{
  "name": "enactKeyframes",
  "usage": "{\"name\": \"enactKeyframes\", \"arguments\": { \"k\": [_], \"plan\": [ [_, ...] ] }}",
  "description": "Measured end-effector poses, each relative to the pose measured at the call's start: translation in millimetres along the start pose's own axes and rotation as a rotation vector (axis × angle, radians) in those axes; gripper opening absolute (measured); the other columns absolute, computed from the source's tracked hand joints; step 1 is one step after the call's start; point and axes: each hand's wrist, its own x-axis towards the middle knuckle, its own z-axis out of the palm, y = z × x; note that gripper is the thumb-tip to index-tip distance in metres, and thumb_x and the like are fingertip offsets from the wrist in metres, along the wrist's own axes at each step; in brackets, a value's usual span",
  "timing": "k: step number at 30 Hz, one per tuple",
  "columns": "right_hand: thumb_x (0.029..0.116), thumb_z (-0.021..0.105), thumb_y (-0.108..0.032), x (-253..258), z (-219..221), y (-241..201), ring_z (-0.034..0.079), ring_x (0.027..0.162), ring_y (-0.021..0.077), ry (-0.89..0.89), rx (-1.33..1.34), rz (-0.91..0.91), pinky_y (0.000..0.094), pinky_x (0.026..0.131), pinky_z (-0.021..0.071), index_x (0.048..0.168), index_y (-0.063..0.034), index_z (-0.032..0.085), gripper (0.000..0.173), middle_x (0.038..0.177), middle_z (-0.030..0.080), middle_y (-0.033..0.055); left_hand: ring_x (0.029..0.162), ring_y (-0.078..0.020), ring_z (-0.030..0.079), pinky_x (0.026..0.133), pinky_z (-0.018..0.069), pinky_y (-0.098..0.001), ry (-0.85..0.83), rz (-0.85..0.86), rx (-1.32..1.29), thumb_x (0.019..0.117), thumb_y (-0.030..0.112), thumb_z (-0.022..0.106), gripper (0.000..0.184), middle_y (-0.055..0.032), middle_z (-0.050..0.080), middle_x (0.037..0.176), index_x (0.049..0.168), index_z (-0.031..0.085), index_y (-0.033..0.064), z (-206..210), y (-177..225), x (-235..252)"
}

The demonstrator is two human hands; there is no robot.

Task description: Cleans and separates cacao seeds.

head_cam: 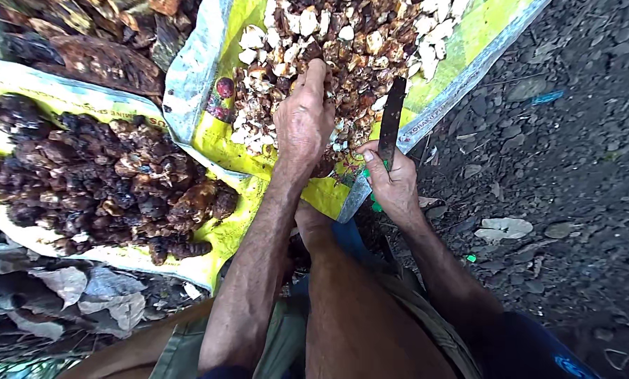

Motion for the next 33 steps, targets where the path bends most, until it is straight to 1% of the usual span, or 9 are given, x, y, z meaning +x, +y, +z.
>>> {"name": "enactKeyframes", "arguments": {
  "k": [2,4,7,10,13,19,23,29,33],
  "plan": [
    [0.1078,0.051,-0.020,-0.4,1.1,0.0,0.050,0.053,0.0014,0.000,0.011,-0.009,0.0186,0.048,0.0438,0.117,-0.0091,0.068,0.022,0.078,0.062,-0.0032,0.084,-0.0186,0.069,0.070,0.0562,-0.0375,-0.072,-0.023,-0.100,0.0880,0.009,0.069,0.036,-0.0070,0.070,0.106,0.123,0.060,0.0105,-31.9,15.7,-15.9],
    [0.1083,0.051,-0.021,-0.8,2.5,-1.6,0.049,0.052,0.0020,-0.005,0.008,0.002,0.0185,0.047,0.0426,0.117,-0.0097,0.067,0.022,0.076,0.060,-0.0031,0.079,-0.0177,0.063,0.069,0.0532,-0.0300,-0.324,-0.185,-0.294,0.0976,0.002,0.062,0.047,-0.0119,0.062,0.106,0.141,0.045,0.0061,-90.6,48.5,-35.1],
    [0.1085,0.051,-0.025,-2.6,4.1,-5.3,0.047,0.049,0.0058,-0.033,-0.033,0.038,0.0226,0.045,0.0417,0.117,-0.0130,0.069,0.023,0.071,0.057,-0.0022,0.072,-0.0173,0.064,0.062,0.0549,-0.0268,-0.274,-0.265,-0.703,0.1041,0.003,0.052,0.049,-0.0120,0.065,0.105,0.152,0.044,0.0118,-91.9,37.1,-52.0],
    [0.1084,0.050,-0.027,-5.2,8.8,-12.3,0.049,0.050,0.0079,-0.106,-0.081,0.073,0.0258,0.046,0.0427,0.116,-0.0153,0.067,0.022,0.070,0.056,-0.0020,0.085,-0.0178,0.069,0.074,0.0591,-0.0282,-0.240,-0.257,-0.917,0.1081,0.007,0.043,0.036,-0.0115,0.067,0.112,0.144,0.049,0.0077,-80.2,22.8,-61.8],
    [0.1083,0.051,-0.027,-11.1,15.0,-22.9,0.050,0.049,0.0089,-0.155,-0.132,0.080,0.0270,0.044,0.0431,0.116,-0.0145,0.067,0.021,0.067,0.056,-0.0013,0.076,-0.0151,0.066,0.069,0.0554,-0.0247,-0.238,-0.256,-0.999,0.1092,0.007,0.039,0.031,-0.0111,0.068,0.110,0.140,0.047,0.0064,-70.9,14.0,-69.5],
    [0.1088,0.047,-0.033,-14.0,21.8,-20.7,0.051,0.051,0.0114,-0.195,-0.286,0.067,0.0321,0.049,0.0437,0.116,-0.0151,0.066,0.027,0.066,0.054,-0.0011,0.096,-0.0277,0.071,0.085,0.0631,-0.0432,-0.185,-0.158,-1.259,0.1021,-0.003,0.037,0.031,-0.0195,0.057,0.127,0.133,0.042,-0.0010,-20.0,-26.7,-50.5],
    [0.1088,0.046,-0.030,-16.6,19.7,-20.6,0.050,0.051,0.0111,-0.210,-0.318,0.041,0.0317,0.048,0.0430,0.115,-0.0133,0.065,0.026,0.065,0.053,-0.0011,0.109,-0.0245,0.070,0.095,0.0611,-0.0398,-0.192,-0.197,-1.116,0.1026,-0.003,0.040,0.048,-0.0158,0.046,0.151,0.151,0.040,0.0017,-22.0,-20.6,-54.2],
    [0.1094,0.047,-0.031,-20.2,21.4,-24.6,0.050,0.048,0.0114,-0.250,-0.334,0.054,0.0309,0.044,0.0420,0.114,-0.0139,0.064,0.024,0.062,0.051,-0.0014,0.106,-0.0265,0.071,0.094,0.0604,-0.0410,-0.175,-0.141,-1.110,0.0967,-0.006,0.041,0.049,-0.0194,0.063,0.129,0.145,0.044,-0.0023,-13.5,-24.4,-53.1],
    [0.1093,0.047,-0.029,-20.9,23.8,-23.1,0.049,0.048,0.0114,-0.263,-0.331,0.040,0.0310,0.045,0.0416,0.115,-0.0137,0.064,0.023,0.063,0.052,-0.0012,0.116,-0.0325,0.065,0.098,0.0590,-0.0475,-0.175,-0.110,-1.242,0.0904,-0.006,0.041,0.057,-0.0226,0.051,0.141,0.147,0.038,-0.0041,-10.9,-23.9,-55.9]
  ]
}}
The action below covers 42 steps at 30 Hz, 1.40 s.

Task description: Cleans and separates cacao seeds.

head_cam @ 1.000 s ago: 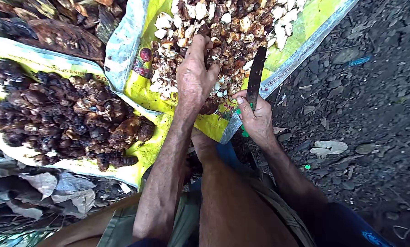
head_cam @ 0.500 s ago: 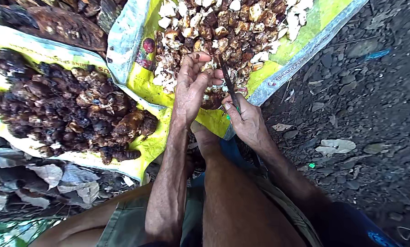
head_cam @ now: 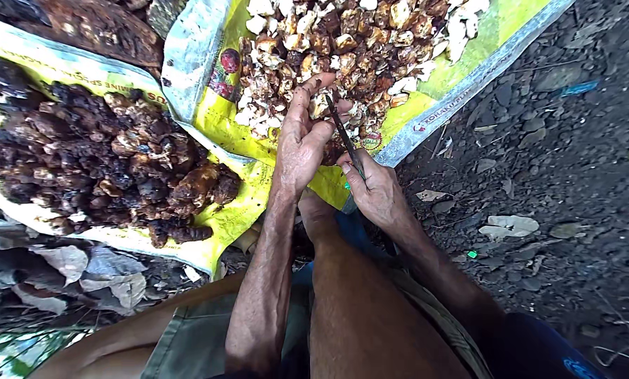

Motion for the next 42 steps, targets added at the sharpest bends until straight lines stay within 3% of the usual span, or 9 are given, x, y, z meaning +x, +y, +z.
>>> {"name": "enactKeyframes", "arguments": {
  "k": [3,8,13,22,27,33,36,38,42],
  "plan": [
    [0.1095,0.046,-0.027,-0.6,0.9,0.6,0.052,0.050,0.0114,-0.006,0.006,0.002,0.0312,0.046,0.0436,0.116,-0.0127,0.065,0.024,0.065,0.054,-0.0004,0.114,-0.0333,0.064,0.097,0.0583,-0.0500,-0.005,0.039,-0.083,0.0869,-0.003,0.049,0.059,-0.0221,0.052,0.135,0.145,0.039,-0.0045,2.3,-1.0,-2.4],
    [0.1092,0.047,-0.025,-2.2,1.6,0.5,0.050,0.050,0.0108,-0.019,-0.007,0.007,0.0306,0.047,0.0421,0.113,-0.0124,0.063,0.021,0.064,0.052,-0.0009,0.106,-0.0271,0.066,0.093,0.0615,-0.0466,0.004,0.077,-0.047,0.0930,-0.001,0.063,0.055,-0.0169,0.053,0.127,0.144,0.041,-0.0051,5.9,-2.2,-3.9],
    [0.1082,0.047,-0.022,-2.7,3.5,4.1,0.050,0.051,0.0116,-0.035,0.010,0.018,0.0319,0.048,0.0427,0.115,-0.0132,0.065,0.021,0.066,0.054,0.0001,0.119,-0.0291,0.064,0.100,0.0590,-0.0435,0.004,0.027,0.043,0.0994,0.001,0.057,0.045,-0.0197,0.050,0.144,0.142,0.045,-0.0045,7.3,-0.6,-4.5],
    [0.1070,0.049,-0.017,-1.9,5.1,4.1,0.047,0.050,0.0098,-0.068,0.042,0.040,0.0293,0.047,0.0410,0.114,-0.0131,0.065,0.018,0.065,0.052,-0.0009,0.111,-0.0256,0.065,0.099,0.0570,-0.0419,-0.019,-0.005,0.033,0.1029,0.004,0.051,0.036,-0.0186,0.058,0.128,0.138,0.049,-0.0048,4.4,-7.2,-3.7],
    [0.1058,0.049,-0.014,-5.1,5.7,1.8,0.049,0.052,0.0095,-0.089,0.066,0.065,0.0295,0.049,0.0427,0.114,-0.0123,0.065,0.018,0.067,0.053,-0.0008,0.110,-0.0159,0.063,0.093,0.0557,-0.0315,0.001,0.030,0.365,0.1027,0.009,0.053,0.033,-0.0125,0.057,0.132,0.135,0.056,0.0014,6.1,-1.3,-7.1],
    [0.1064,0.049,-0.014,-7.9,4.0,-4.0,0.048,0.052,0.0097,-0.131,0.082,0.108,0.0300,0.048,0.0421,0.114,-0.0135,0.064,0.016,0.065,0.051,-0.0014,0.123,-0.0182,0.056,0.102,0.0496,-0.0311,-0.005,0.126,0.600,0.1036,0.012,0.053,0.033,-0.0134,0.058,0.132,0.135,0.057,0.0009,4.6,0.5,-11.3],
    [0.1069,0.048,-0.016,-10.0,4.8,-4.0,0.047,0.051,0.0099,-0.131,0.073,0.118,0.0305,0.048,0.0414,0.113,-0.0132,0.064,0.017,0.064,0.051,-0.0015,0.113,-0.0157,0.061,0.093,0.0541,-0.0298,-0.010,-0.027,0.460,0.1056,0.009,0.050,0.034,-0.0089,0.058,0.134,0.139,0.052,0.0064,10.3,19.3,-35.2],
    [0.1076,0.048,-0.017,-10.7,6.0,-2.7,0.047,0.050,0.0103,-0.129,0.048,0.119,0.0304,0.047,0.0412,0.112,-0.0133,0.064,0.017,0.064,0.050,-0.0014,0.103,-0.0186,0.065,0.088,0.0571,-0.0328,-0.015,-0.093,0.274,0.1065,0.007,0.047,0.033,-0.0105,0.061,0.125,0.140,0.051,0.0049,10.5,21.9,-42.9],
    [0.1089,0.048,-0.019,-6.5,9.5,-2.4,0.049,0.049,0.0135,-0.130,-0.027,0.124,0.0337,0.047,0.0427,0.114,-0.0128,0.064,0.018,0.062,0.051,0.0011,0.098,-0.0164,0.063,0.090,0.0540,-0.0309,0.005,-0.162,0.034,0.1097,0.009,0.040,0.033,-0.0113,0.062,0.113,0.141,0.048,0.0029,11.6,19.4,-49.4]
  ]
}}
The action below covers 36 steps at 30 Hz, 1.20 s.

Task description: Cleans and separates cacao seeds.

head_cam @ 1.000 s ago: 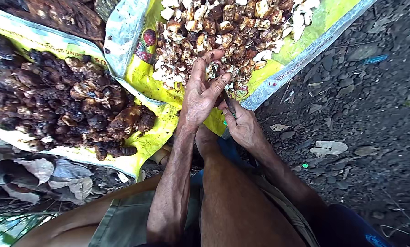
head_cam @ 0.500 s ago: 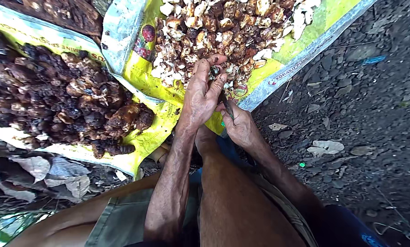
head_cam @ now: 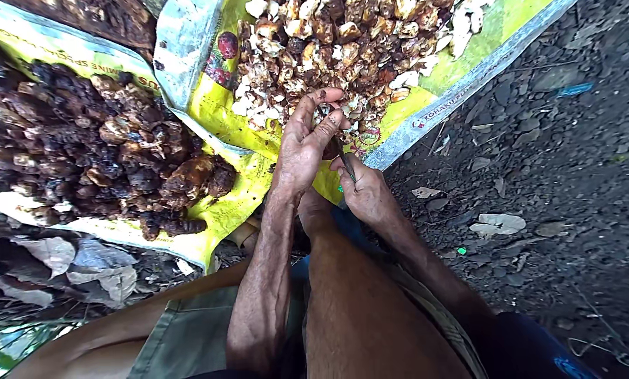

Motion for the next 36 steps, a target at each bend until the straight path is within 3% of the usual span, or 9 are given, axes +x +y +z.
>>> {"name": "enactKeyframes", "arguments": {
  "k": [7,11,14,19,24,27,31,34,36],
  "plan": [
    [0.1082,0.048,-0.019,6.8,-0.5,-0.7,0.054,0.050,0.0199,0.029,-0.112,-0.030,0.0395,0.046,0.0435,0.115,-0.0128,0.062,0.017,0.061,0.052,0.0039,0.104,-0.0163,0.063,0.093,0.0509,-0.0300,0.067,-0.016,-0.027,0.1117,0.013,0.036,0.035,-0.0121,0.066,0.118,0.145,0.045,0.0051,2.4,-1.7,0.5],
    [0.1089,0.047,-0.022,7.9,0.7,5.4,0.049,0.047,0.0138,0.077,-0.049,-0.098,0.0332,0.044,0.0404,0.114,-0.0133,0.063,0.019,0.060,0.049,0.0003,0.106,-0.0184,0.066,0.090,0.0544,-0.0291,0.040,0.008,-0.047,0.1093,0.008,0.042,0.039,-0.0137,0.066,0.122,0.148,0.044,0.0055,1.6,-2.2,1.6],
    [0.1084,0.047,-0.022,7.6,0.2,8.2,0.047,0.046,0.0120,0.100,-0.014,-0.131,0.0314,0.043,0.0388,0.115,-0.0136,0.065,0.021,0.059,0.048,-0.0009,0.117,-0.0242,0.065,0.101,0.0533,-0.0359,-0.014,0.035,-0.269,0.1091,0.008,0.041,0.044,-0.0172,0.061,0.133,0.153,0.038,0.0040,-2.5,-8.1,4.0],
    [0.1071,0.049,-0.019,5.5,2.4,5.1,0.047,0.047,0.0105,0.074,0.035,-0.144,0.0303,0.045,0.0403,0.114,-0.0127,0.064,0.019,0.061,0.050,-0.0011,0.112,-0.0254,0.069,0.099,0.0558,-0.0347,0.026,0.073,-0.312,0.1084,0.007,0.044,0.037,-0.0199,0.067,0.126,0.144,0.048,-0.0023,-2.8,-9.3,3.4],
    [0.1060,0.049,-0.016,10.2,-2.2,5.2,0.047,0.051,0.0086,-0.214,0.367,-0.086,0.0264,0.047,0.0416,0.112,-0.0135,0.068,0.020,0.068,0.054,-0.0007,0.099,-0.0273,0.073,0.092,0.0606,-0.0395,0.076,0.170,-0.157,0.1050,0.000,0.049,0.029,-0.0214,0.072,0.109,0.131,0.056,-0.0094,-6.9,-12.5,24.7],
    [0.1063,0.047,-0.015,15.6,-11.1,10.7,0.038,0.042,0.0040,-0.465,0.661,-0.059,0.0192,0.040,0.0342,0.111,-0.0095,0.067,0.021,0.057,0.043,-0.0024,0.098,-0.0293,0.074,0.093,0.0606,-0.0423,0.053,0.202,-0.127,0.1046,-0.001,0.048,0.028,-0.0224,0.073,0.106,0.129,0.056,-0.0123,-12.6,-15.3,34.6],
    [0.1064,0.046,-0.016,20.3,-19.7,20.1,0.035,0.040,0.0021,-0.650,0.878,-0.048,0.0171,0.038,0.0301,0.114,-0.0080,0.066,0.023,0.053,0.038,-0.0041,0.106,-0.0240,0.071,0.095,0.0582,-0.0349,0.006,0.096,-0.062,0.1075,0.005,0.046,0.035,-0.0164,0.072,0.118,0.141,0.052,-0.0009,-9.5,-6.4,22.4],
    [0.1058,0.046,-0.016,21.6,-25.7,21.1,0.034,0.040,0.0008,-0.687,0.957,-0.032,0.0154,0.037,0.0278,0.113,-0.0068,0.066,0.023,0.054,0.039,-0.0040,0.125,-0.0361,0.062,0.109,0.0507,-0.0462,-0.139,0.130,-0.195,0.1010,-0.006,0.047,0.045,-0.0270,0.061,0.134,0.146,0.043,-0.0119,-24.8,-8.2,35.0],
    [0.1053,0.046,-0.015,22.5,-26.8,22.2,0.033,0.039,0.0013,-0.677,0.975,-0.027,0.0158,0.037,0.0280,0.114,-0.0063,0.065,0.023,0.054,0.039,-0.0037,0.128,-0.0370,0.059,0.110,0.0487,-0.0476,-0.153,0.100,-0.263,0.0953,-0.009,0.045,0.052,-0.0283,0.057,0.139,0.147,0.041,-0.0120,-29.5,-10.0,37.3]
  ]
}}
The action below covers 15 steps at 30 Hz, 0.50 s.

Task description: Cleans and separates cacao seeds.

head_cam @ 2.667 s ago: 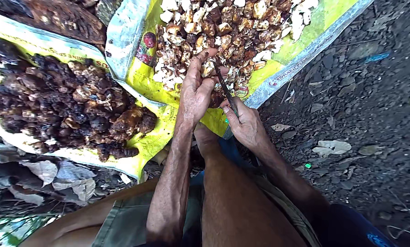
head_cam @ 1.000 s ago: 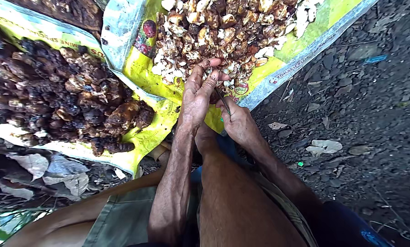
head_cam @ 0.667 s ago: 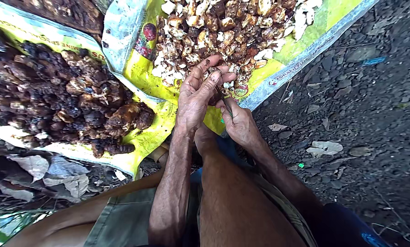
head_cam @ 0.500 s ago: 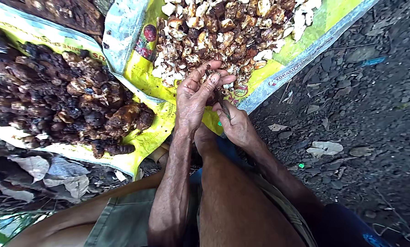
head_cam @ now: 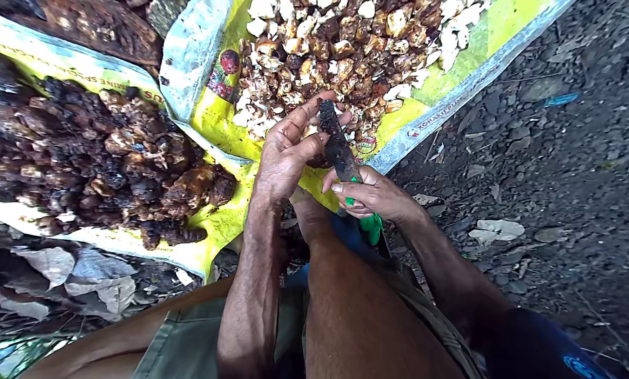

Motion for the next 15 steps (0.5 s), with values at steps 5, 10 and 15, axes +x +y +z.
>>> {"name": "enactKeyframes", "arguments": {
  "k": [5,10,15],
  "plan": [
    [0.1038,0.046,-0.014,-4.0,-0.8,-3.6,0.035,0.039,0.0010,0.069,-0.022,-0.042,0.0153,0.037,0.0293,0.113,-0.0061,0.066,0.023,0.054,0.041,-0.0034,0.105,-0.0217,0.068,0.093,0.0582,-0.0401,0.215,-0.007,-0.109,0.0972,-0.003,0.041,0.043,-0.0154,0.059,0.135,0.139,0.052,-0.0020,3.4,-0.9,6.9],
    [0.1039,0.047,-0.017,-11.8,-4.8,-7.9,0.037,0.039,0.0033,0.233,-0.009,-0.186,0.0175,0.038,0.0338,0.113,-0.0074,0.065,0.023,0.055,0.041,-0.0026,0.141,-0.0239,0.046,0.116,0.0409,-0.0434,0.028,0.057,0.244,0.1100,0.026,0.029,0.051,-0.0132,0.045,0.156,0.152,0.043,-0.0003,21.7,24.1,30.1],
    [0.1036,0.048,-0.017,-18.2,-10.4,-8.4,0.039,0.039,0.0061,0.393,-0.047,-0.272,0.0206,0.038,0.0380,0.115,-0.0074,0.065,0.023,0.054,0.041,-0.0020,0.146,-0.0163,0.040,0.122,0.0356,-0.0390,0.056,0.194,0.630,0.1108,0.027,0.029,0.050,-0.0091,0.042,0.159,0.153,0.044,0.0051,24.3,44.4,37.0]
  ]
}}
